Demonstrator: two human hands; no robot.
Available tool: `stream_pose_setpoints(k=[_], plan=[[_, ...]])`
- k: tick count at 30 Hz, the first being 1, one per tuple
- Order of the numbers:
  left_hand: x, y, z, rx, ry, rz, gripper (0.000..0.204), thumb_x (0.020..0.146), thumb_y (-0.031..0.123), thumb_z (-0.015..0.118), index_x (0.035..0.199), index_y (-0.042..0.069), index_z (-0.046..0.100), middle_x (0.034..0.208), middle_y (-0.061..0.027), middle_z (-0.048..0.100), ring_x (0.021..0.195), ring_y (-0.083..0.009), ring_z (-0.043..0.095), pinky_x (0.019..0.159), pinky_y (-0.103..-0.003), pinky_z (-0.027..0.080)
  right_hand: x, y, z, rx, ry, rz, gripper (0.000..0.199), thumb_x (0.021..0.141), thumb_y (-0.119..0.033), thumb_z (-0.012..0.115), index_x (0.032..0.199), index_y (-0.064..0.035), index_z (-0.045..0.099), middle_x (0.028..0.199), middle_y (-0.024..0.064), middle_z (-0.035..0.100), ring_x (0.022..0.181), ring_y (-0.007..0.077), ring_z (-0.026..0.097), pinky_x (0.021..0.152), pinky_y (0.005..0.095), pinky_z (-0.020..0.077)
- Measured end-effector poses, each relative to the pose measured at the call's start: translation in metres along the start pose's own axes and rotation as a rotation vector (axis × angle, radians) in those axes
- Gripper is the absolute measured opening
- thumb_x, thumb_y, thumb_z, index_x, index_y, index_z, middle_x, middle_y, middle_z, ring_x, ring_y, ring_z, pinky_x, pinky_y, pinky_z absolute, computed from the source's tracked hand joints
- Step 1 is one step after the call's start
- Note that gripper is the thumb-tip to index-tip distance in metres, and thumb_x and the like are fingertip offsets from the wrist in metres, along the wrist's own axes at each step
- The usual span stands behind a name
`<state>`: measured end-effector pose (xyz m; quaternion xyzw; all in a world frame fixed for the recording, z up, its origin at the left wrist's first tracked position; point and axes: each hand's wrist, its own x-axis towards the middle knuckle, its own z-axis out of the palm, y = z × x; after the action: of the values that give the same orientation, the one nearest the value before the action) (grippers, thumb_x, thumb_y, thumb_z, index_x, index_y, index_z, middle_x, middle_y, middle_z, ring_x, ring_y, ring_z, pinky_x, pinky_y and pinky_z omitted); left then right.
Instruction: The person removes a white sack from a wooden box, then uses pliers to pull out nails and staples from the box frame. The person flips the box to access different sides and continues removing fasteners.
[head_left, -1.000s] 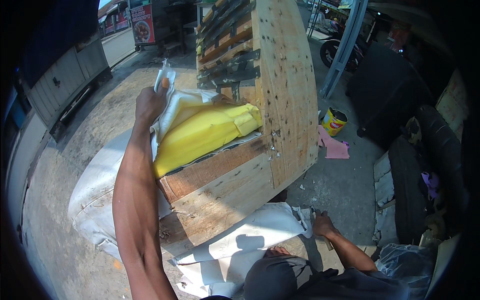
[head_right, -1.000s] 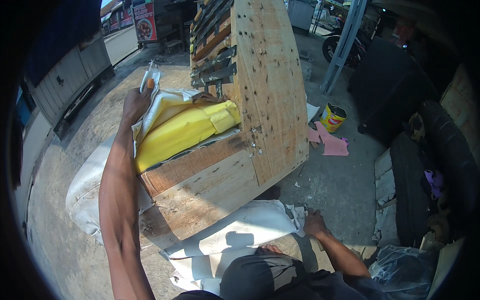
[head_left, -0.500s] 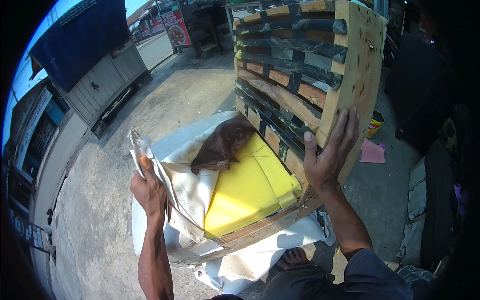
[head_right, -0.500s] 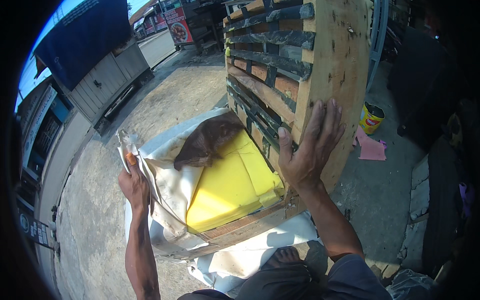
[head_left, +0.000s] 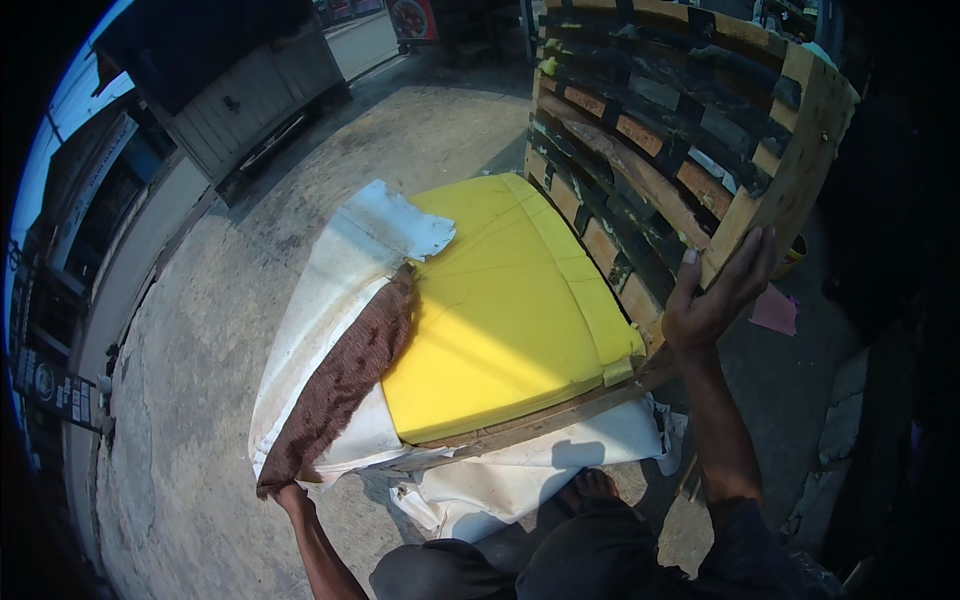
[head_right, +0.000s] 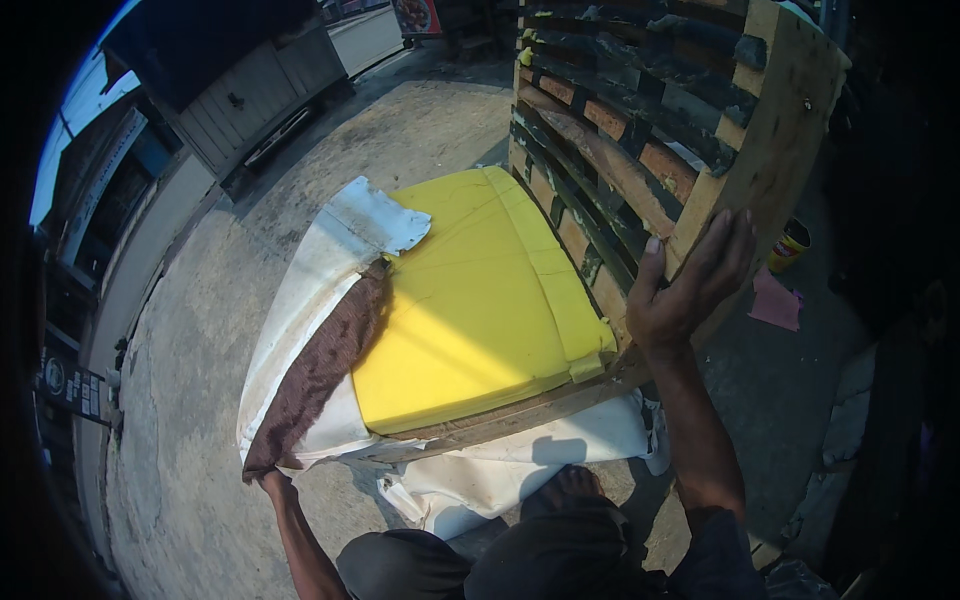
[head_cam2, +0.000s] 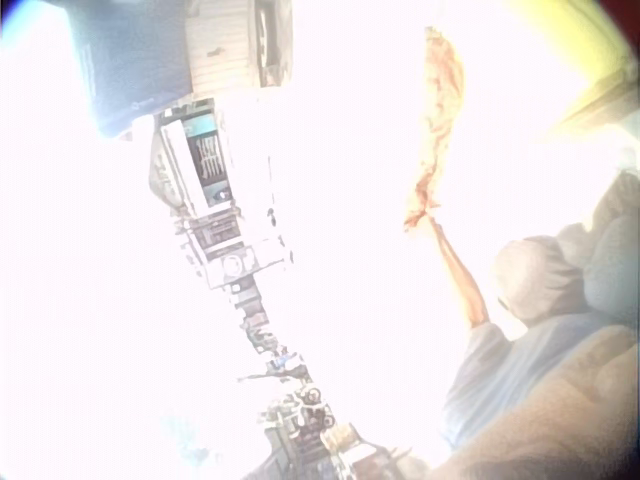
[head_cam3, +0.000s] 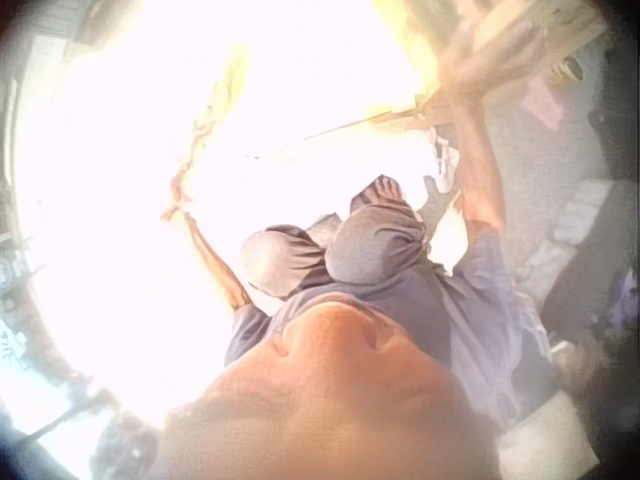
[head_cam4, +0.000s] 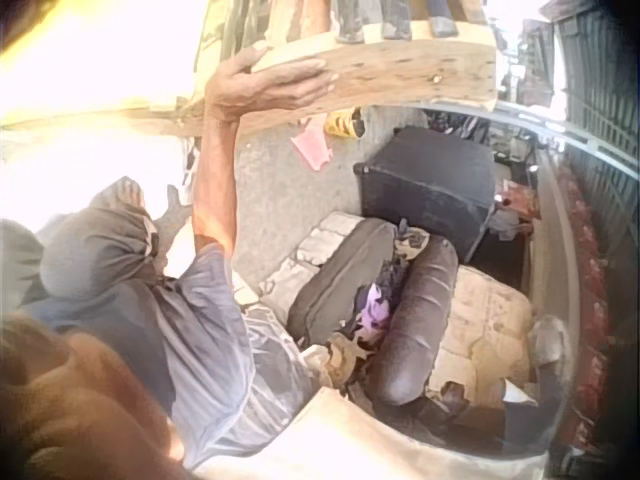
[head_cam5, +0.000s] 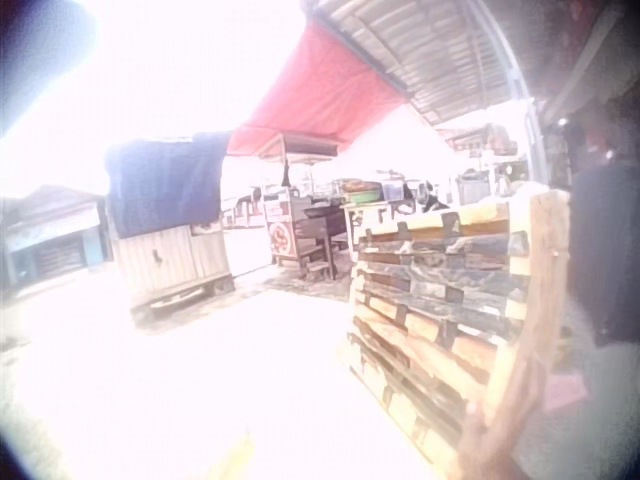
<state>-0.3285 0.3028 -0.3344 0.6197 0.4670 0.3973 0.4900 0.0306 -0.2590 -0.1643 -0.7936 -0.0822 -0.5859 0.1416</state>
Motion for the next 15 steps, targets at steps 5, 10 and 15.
stream_pose_setpoints(k=[5,10,15], plan=[[0.017,0.115,0.0,0.241,0.197,0.293,0.045,0.104,0.023,0.058,0.141,0.0,0.047,0.137,-0.0183,0.053,0.122,-0.03,0.057,0.104,-0.042,0.047,0.014,-0.001,0.001,0.025,0.065,-0.031,0.074,0.093,-0.021,0.066,0.156,0.0024,0.036,0.156,0.028,0.037,0.145,0.047,0.035,0.118,0.0593,0.0267],[-0.062,0.263,0.025,0.594,0.628,1.199,0.037,0.104,0.014,0.058,0.137,0.0,0.053,0.136,-0.018,0.058,0.124,-0.0324,0.059,0.106,-0.044,0.046,0.032,-0.007,0.019,0.003,0.099,-0.018,0.076,0.088,-0.022,0.069,0.157,-0.0059,0.04,0.155,0.0223,0.042,0.144,0.0434,0.038,0.115,0.057,0.0311],[-0.134,0.281,0.187,0.564,-0.481,1.062,0.046,0.101,0.023,0.065,0.136,-0.003,0.051,0.138,-0.0241,0.057,0.131,-0.0374,0.055,0.107,-0.048,0.044,0.025,-0.004,0.013,-0.013,0.098,-0.021,0.074,0.089,-0.021,0.068,0.156,-0.0033,0.04,0.155,0.0238,0.043,0.144,0.0437,0.039,0.116,0.0578,0.0305]])
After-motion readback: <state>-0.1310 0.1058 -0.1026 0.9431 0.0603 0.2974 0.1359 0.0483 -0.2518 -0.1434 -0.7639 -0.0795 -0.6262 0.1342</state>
